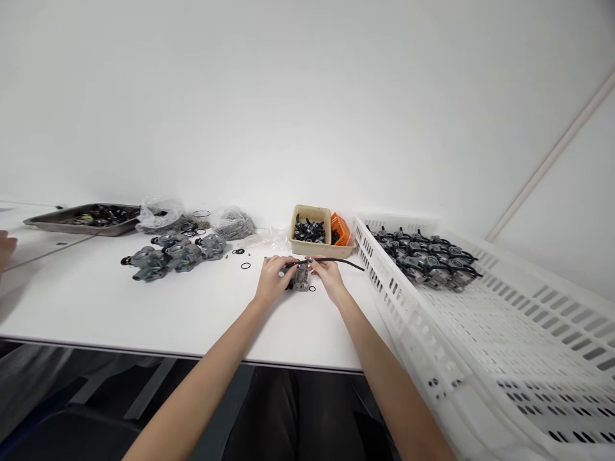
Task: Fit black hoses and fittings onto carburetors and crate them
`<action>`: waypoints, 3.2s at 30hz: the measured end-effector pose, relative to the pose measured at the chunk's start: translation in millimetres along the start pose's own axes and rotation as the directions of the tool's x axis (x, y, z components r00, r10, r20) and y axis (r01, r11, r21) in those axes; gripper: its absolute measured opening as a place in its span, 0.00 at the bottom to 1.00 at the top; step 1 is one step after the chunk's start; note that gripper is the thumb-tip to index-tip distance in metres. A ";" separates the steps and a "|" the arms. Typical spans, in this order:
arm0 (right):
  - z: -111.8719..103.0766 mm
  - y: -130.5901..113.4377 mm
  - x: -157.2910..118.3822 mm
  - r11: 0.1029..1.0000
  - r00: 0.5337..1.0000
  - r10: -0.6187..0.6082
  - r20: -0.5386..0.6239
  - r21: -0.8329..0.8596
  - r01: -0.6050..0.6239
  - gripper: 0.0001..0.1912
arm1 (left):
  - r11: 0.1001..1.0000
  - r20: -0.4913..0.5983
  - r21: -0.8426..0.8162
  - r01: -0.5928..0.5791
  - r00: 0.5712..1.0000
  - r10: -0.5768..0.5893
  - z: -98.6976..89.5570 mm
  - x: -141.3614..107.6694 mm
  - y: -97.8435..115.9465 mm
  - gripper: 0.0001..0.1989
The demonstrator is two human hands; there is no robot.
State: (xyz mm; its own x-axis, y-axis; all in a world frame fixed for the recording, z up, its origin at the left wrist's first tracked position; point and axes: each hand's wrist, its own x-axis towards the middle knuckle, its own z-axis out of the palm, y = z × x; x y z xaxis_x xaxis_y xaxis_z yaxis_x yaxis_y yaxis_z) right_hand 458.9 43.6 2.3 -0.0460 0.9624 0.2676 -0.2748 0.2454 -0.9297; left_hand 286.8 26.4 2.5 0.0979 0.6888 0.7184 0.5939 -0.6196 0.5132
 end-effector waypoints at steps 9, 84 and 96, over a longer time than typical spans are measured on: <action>0.0 5.7 3.1 0.998 0.998 -0.049 -0.045 -0.045 0.047 0.21 | 0.999 0.035 0.008 0.032 0.999 -0.032 5.2 -1.0 7.5 0.09; 3.3 2.9 -2.7 1.000 0.999 0.016 0.038 0.014 -0.017 0.21 | 0.984 -0.030 0.083 -0.157 0.987 0.160 14.4 -3.4 -7.0 0.11; 3.6 3.1 -2.5 1.000 1.000 0.018 0.024 0.021 -0.018 0.23 | 0.987 -0.049 0.069 -0.146 0.987 0.150 14.2 -3.0 -5.1 0.11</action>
State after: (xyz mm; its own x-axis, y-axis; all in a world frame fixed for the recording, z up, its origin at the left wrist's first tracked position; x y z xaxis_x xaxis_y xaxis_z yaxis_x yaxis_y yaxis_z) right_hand 454.7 41.6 -0.3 -0.0743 0.9635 0.2571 -0.2940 0.2252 -0.9289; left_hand 294.9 32.9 -9.0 0.1466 0.5688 0.8093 0.6266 -0.6864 0.3689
